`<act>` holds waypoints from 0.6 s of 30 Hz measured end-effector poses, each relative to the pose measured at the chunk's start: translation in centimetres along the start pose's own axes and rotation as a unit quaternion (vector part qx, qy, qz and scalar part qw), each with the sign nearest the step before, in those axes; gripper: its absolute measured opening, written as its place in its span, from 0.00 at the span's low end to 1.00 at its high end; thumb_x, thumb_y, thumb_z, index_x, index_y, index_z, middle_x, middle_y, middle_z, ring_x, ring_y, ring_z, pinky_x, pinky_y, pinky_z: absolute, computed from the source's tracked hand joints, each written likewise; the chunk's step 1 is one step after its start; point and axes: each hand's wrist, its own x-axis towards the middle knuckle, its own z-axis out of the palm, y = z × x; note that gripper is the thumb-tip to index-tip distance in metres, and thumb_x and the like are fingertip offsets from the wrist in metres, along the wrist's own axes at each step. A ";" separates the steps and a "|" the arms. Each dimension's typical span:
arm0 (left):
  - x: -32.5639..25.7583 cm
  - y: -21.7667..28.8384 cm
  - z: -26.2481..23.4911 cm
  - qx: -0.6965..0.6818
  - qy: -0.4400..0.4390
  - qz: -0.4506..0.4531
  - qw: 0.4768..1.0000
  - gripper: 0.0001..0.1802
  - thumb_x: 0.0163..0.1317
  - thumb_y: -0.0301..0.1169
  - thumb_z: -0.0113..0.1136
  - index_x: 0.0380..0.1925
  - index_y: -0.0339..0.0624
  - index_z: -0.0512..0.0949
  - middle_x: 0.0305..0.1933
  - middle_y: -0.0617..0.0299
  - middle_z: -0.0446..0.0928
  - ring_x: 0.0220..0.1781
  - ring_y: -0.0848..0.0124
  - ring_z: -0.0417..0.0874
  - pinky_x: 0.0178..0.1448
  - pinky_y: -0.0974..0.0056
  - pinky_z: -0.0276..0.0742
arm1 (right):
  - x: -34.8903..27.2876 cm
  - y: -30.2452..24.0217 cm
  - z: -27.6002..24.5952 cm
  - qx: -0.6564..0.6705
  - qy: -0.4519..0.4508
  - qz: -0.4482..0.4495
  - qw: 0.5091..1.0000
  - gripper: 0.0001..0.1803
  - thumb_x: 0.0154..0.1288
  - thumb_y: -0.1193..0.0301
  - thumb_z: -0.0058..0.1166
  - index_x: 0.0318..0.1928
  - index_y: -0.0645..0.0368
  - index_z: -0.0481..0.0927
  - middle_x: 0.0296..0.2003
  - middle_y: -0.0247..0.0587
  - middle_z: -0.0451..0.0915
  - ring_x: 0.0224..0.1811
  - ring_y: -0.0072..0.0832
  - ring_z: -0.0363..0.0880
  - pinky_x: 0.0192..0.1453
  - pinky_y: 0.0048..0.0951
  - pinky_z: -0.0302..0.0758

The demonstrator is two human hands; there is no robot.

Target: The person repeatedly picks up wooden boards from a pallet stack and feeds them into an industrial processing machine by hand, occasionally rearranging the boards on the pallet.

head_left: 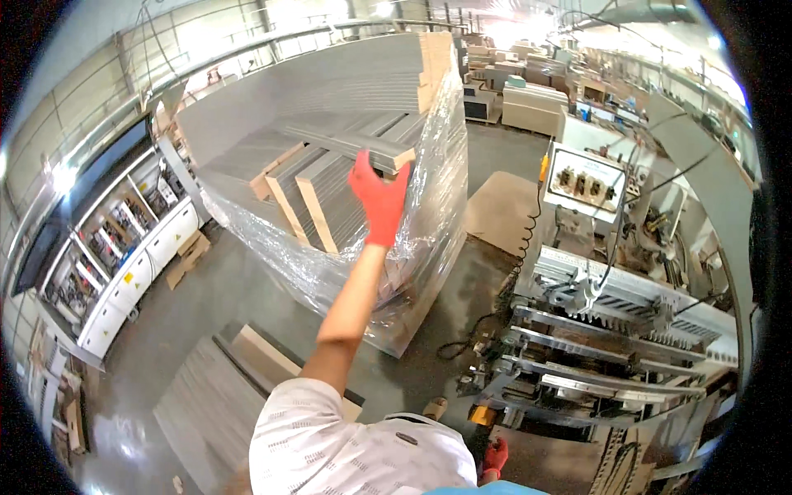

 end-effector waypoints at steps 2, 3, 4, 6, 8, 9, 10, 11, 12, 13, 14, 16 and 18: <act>1.2 -1.2 1.5 0.061 -0.108 -0.058 0.991 0.44 0.50 0.40 0.77 0.64 0.35 0.66 0.65 0.45 0.66 0.66 0.48 0.62 0.70 0.49 0.60 | 0.1 -3.6 1.2 -0.162 -0.023 -0.057 0.985 0.29 0.59 0.79 0.60 0.62 0.63 0.73 0.53 0.44 0.78 0.51 0.37 0.79 0.54 0.36 0.78; 1.4 -2.4 1.4 0.071 -0.103 -0.059 0.990 0.44 0.50 0.40 0.77 0.64 0.35 0.66 0.65 0.45 0.66 0.66 0.48 0.62 0.70 0.49 0.60 | -0.8 -6.4 3.3 -0.311 -0.048 -0.112 0.942 0.27 0.59 0.80 0.60 0.61 0.62 0.75 0.52 0.42 0.79 0.51 0.35 0.79 0.53 0.35 0.78; 1.6 -3.6 1.4 0.070 -0.113 -0.059 0.989 0.43 0.51 0.42 0.76 0.63 0.36 0.67 0.66 0.45 0.66 0.66 0.49 0.63 0.70 0.49 0.61 | -2.1 -9.3 5.4 -0.186 -0.037 -0.094 0.977 0.22 0.59 0.76 0.60 0.56 0.62 0.77 0.40 0.40 0.81 0.41 0.27 0.79 0.48 0.30 0.77; 1.1 -4.2 3.1 0.042 -0.125 -0.067 0.989 0.42 0.52 0.44 0.75 0.63 0.38 0.67 0.66 0.45 0.66 0.65 0.50 0.64 0.69 0.50 0.62 | -0.7 -10.7 4.8 -0.228 -0.011 -0.167 0.959 0.23 0.59 0.76 0.60 0.56 0.62 0.76 0.41 0.40 0.81 0.41 0.27 0.79 0.48 0.30 0.77; 0.7 -4.8 3.6 -0.150 0.011 -0.163 0.975 0.38 0.53 0.41 0.75 0.61 0.39 0.69 0.65 0.46 0.68 0.63 0.53 0.68 0.68 0.53 0.66 | 1.4 -8.7 3.0 -0.193 -0.006 -0.198 0.961 0.23 0.60 0.75 0.60 0.57 0.63 0.75 0.44 0.40 0.81 0.43 0.29 0.80 0.49 0.31 0.78; 2.0 -8.1 2.0 -0.276 0.083 -0.276 0.917 0.37 0.52 0.36 0.74 0.61 0.40 0.70 0.64 0.46 0.69 0.63 0.55 0.69 0.67 0.54 0.67 | 1.6 -8.7 4.3 -0.188 -0.021 -0.201 0.961 0.23 0.60 0.75 0.60 0.57 0.63 0.75 0.44 0.40 0.81 0.43 0.29 0.80 0.49 0.31 0.78; 3.5 -11.5 -0.3 -0.392 0.153 -0.376 0.825 0.36 0.52 0.32 0.74 0.61 0.41 0.70 0.64 0.47 0.70 0.63 0.58 0.70 0.67 0.56 0.68 | 1.0 -8.9 5.6 -0.196 -0.024 -0.181 0.964 0.23 0.60 0.76 0.61 0.58 0.62 0.76 0.46 0.41 0.81 0.46 0.30 0.80 0.50 0.32 0.77; 3.3 -11.8 -0.8 -0.396 0.146 -0.385 0.821 0.36 0.52 0.32 0.74 0.61 0.41 0.70 0.64 0.47 0.70 0.63 0.58 0.70 0.67 0.56 0.68 | -0.3 -9.0 4.9 -0.207 0.002 -0.155 0.966 0.24 0.60 0.78 0.61 0.58 0.61 0.77 0.49 0.42 0.81 0.50 0.31 0.79 0.51 0.32 0.77; 2.8 -11.0 -2.2 -0.164 -0.063 -0.227 0.958 0.35 0.53 0.30 0.72 0.61 0.41 0.69 0.62 0.51 0.72 0.62 0.59 0.72 0.66 0.57 0.69 | -3.0 -12.2 5.2 -0.208 -0.017 -0.051 0.977 0.25 0.58 0.76 0.63 0.58 0.60 0.77 0.49 0.42 0.81 0.50 0.33 0.80 0.53 0.34 0.78; 3.0 -10.5 -3.5 0.083 -0.258 -0.032 0.962 0.33 0.55 0.29 0.70 0.62 0.41 0.69 0.60 0.54 0.74 0.62 0.61 0.74 0.66 0.57 0.70 | -3.5 -12.3 4.3 -0.210 -0.005 -0.050 0.976 0.25 0.58 0.76 0.63 0.58 0.60 0.77 0.49 0.42 0.81 0.50 0.33 0.80 0.53 0.34 0.78; 4.2 -13.1 -5.5 0.144 -0.220 0.145 0.954 0.29 0.62 0.36 0.65 0.62 0.43 0.70 0.54 0.59 0.78 0.56 0.64 0.79 0.61 0.61 0.74 | -3.4 -12.1 4.9 -0.262 -0.039 -0.091 0.960 0.25 0.58 0.75 0.63 0.58 0.60 0.77 0.49 0.42 0.81 0.50 0.33 0.80 0.53 0.34 0.78; 1.6 -12.5 -5.3 -0.136 -0.185 0.038 0.973 0.24 0.67 0.42 0.60 0.60 0.47 0.71 0.50 0.63 0.79 0.48 0.63 0.82 0.57 0.62 0.77 | -2.8 -12.3 6.3 -0.314 -0.065 -0.131 0.938 0.26 0.58 0.75 0.63 0.58 0.60 0.77 0.49 0.42 0.82 0.50 0.32 0.80 0.53 0.34 0.77; -3.8 -1.7 -6.2 -0.222 -0.215 -0.095 0.946 0.21 0.70 0.40 0.56 0.60 0.48 0.70 0.54 0.59 0.77 0.51 0.64 0.79 0.60 0.62 0.74 | -4.1 -15.9 9.8 -0.294 -0.108 -0.252 0.916 0.23 0.59 0.76 0.62 0.57 0.59 0.78 0.51 0.47 0.81 0.52 0.36 0.81 0.57 0.34 0.77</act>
